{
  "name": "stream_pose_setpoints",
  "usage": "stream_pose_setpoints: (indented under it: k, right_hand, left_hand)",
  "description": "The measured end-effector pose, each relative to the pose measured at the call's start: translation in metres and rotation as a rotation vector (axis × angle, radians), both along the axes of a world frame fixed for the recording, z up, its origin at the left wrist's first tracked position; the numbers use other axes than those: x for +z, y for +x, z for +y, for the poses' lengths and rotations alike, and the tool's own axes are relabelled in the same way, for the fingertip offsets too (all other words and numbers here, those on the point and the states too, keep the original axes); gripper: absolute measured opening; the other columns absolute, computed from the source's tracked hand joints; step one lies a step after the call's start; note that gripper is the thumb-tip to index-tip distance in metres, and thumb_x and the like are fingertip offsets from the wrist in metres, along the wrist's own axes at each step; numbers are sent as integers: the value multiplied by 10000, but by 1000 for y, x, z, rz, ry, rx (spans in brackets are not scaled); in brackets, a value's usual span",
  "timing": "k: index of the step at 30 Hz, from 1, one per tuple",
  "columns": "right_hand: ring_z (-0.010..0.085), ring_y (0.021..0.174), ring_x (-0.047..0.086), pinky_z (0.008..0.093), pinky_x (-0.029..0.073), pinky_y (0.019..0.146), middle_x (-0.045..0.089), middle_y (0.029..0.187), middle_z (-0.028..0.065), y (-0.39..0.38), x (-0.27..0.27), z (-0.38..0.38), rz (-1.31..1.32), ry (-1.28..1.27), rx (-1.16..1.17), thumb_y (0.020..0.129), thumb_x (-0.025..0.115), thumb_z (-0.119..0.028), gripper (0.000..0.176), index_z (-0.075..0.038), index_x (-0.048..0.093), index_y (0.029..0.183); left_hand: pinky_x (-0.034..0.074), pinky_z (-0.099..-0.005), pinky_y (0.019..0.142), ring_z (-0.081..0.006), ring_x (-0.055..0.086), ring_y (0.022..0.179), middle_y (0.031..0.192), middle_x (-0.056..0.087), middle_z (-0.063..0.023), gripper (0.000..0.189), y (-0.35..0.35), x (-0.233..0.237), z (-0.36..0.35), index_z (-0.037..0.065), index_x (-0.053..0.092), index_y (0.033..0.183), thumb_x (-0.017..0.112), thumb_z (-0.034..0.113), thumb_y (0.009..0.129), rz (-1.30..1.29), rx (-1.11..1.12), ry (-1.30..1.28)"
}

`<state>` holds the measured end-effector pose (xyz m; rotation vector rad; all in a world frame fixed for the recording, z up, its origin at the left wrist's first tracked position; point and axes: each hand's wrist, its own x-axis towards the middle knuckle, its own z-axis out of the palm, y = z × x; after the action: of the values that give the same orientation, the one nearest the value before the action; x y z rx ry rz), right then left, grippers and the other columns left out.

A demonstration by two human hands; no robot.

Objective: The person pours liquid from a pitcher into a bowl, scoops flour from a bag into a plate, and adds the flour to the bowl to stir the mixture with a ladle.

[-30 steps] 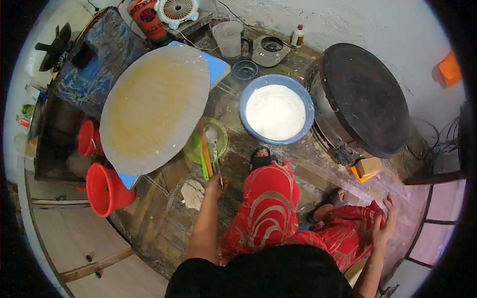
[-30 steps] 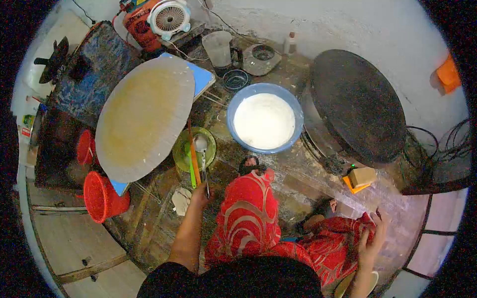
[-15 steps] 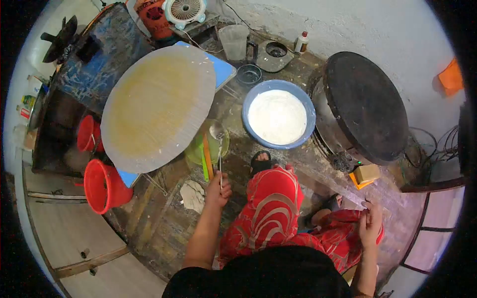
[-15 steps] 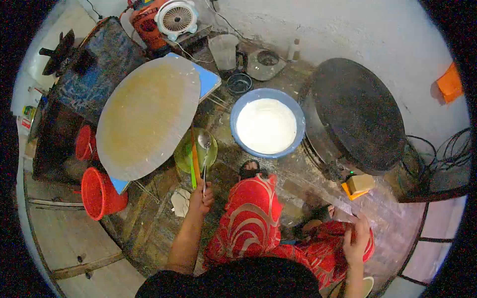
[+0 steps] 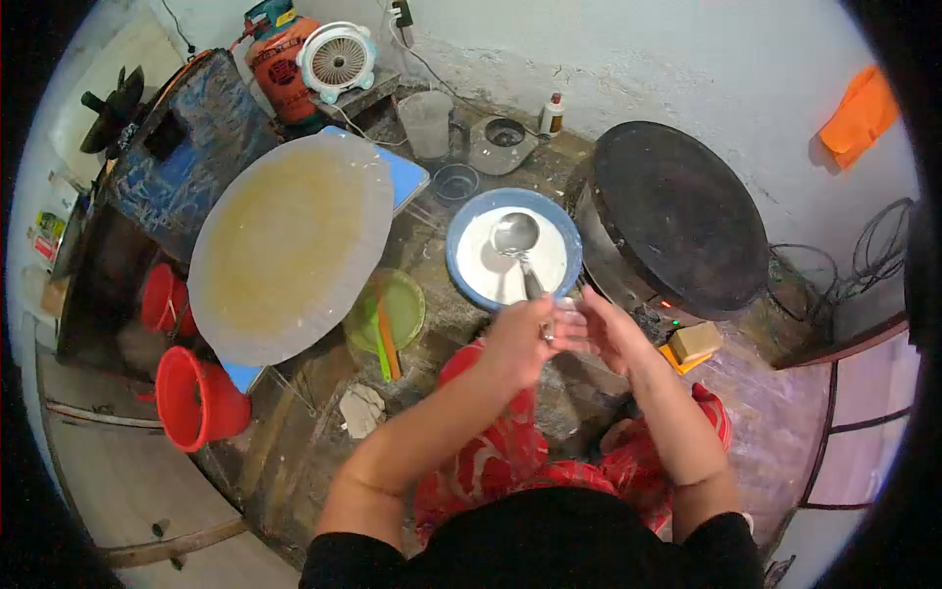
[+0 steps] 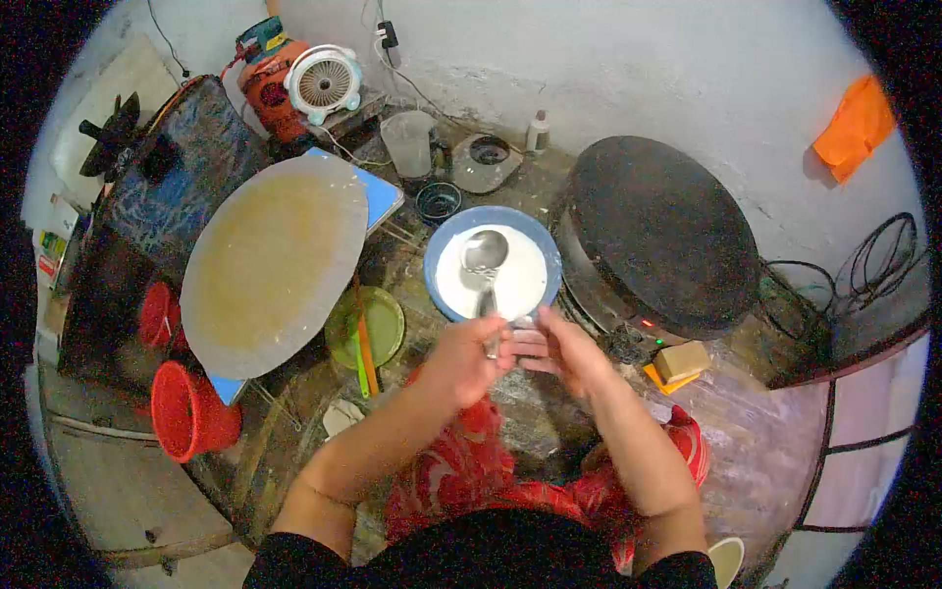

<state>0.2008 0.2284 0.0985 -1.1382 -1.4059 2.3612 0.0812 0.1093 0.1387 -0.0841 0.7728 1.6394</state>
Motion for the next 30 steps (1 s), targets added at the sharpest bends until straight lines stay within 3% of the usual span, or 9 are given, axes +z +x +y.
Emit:
stream_pose_setpoints:
  k: [3, 5, 9, 12, 15, 16, 20, 25, 30]
  right_hand:
    - [230, 925, 591, 357, 508, 754, 598, 1032, 164, -16, -9, 11, 151, -389, 128, 884, 482, -390, 414, -5, 560, 1013]
    - [199, 828, 619, 308, 519, 711, 619, 990, 134, -21, -14, 9, 110, -388, 153, 885, 476, -308, 370, 11, 531, 1062]
    - [243, 839, 619, 386, 518, 718, 611, 964, 158, -10, -31, 5, 29, -362, 105, 845, 506, -152, 276, 46, 498, 1036]
    - [207, 722, 604, 349, 500, 626, 583, 806, 98, -13, -64, -3, -95, -156, 38, 798, 547, -50, 140, -7, 497, 922]
    - [171, 626, 556, 310, 461, 539, 559, 734, 61, -18, -88, -1, -103, -21, 113, 793, 578, -90, 135, -31, 519, 898]
    - [114, 487, 456, 301, 401, 438, 509, 659, 13, -23, -104, 7, -81, 40, 217, 813, 565, -105, 100, -64, 505, 883]
    - [105, 403, 396, 279, 329, 339, 446, 573, 6, -41, -100, 5, -274, -16, 177, 824, 518, -118, 103, -71, 445, 767]
    - [105, 407, 412, 257, 350, 346, 465, 582, 1, -44, -117, 8, -310, 77, 146, 848, 504, -148, 99, -79, 452, 798]
    - [89, 403, 397, 243, 384, 356, 471, 590, 2, -45, -144, 17, -102, -283, -51, 915, 470, -290, 207, -94, 507, 973]
  left_hand:
    - [417, -279, 591, -153, 497, 629, 747, 508, -34, 115, 36, -30, 23, 55, 502, 915, 492, 163, 877, 36, -1, 59]
    - [426, -303, 661, -146, 510, 695, 790, 519, -35, 149, 50, -38, 22, 69, 497, 950, 503, 202, 882, 83, -65, 4]
    - [410, -318, 775, -165, 513, 833, 891, 524, -45, 216, 71, -46, 5, 71, 493, 1013, 531, 224, 865, 165, -182, -246]
    - [362, -334, 869, -190, 474, 964, 1015, 496, -63, 312, 81, -57, -8, 70, 475, 1102, 548, 237, 849, 559, -156, -418]
    - [325, -342, 911, -244, 386, 1081, 1170, 387, -134, 481, 85, -57, -14, 42, 391, 1216, 577, 158, 788, 1275, 32, -130]
    - [306, -352, 947, -268, 356, 1129, 1194, 360, -160, 526, 84, -49, -12, 35, 362, 1235, 584, 113, 763, 1290, 5, -47]
    - [320, -382, 955, -303, 383, 1122, 1138, 410, -171, 449, 92, -25, 20, 20, 413, 1182, 569, 94, 767, 1314, -128, 143]
    - [347, -374, 932, -324, 441, 1077, 1113, 465, -174, 349, 100, -26, 59, 17, 474, 1098, 557, 89, 766, 1268, -223, 279]
    - [398, -355, 855, -307, 499, 990, 1033, 519, -166, 289, 107, -45, 60, 2, 495, 1052, 555, 99, 786, 1206, -237, 204]
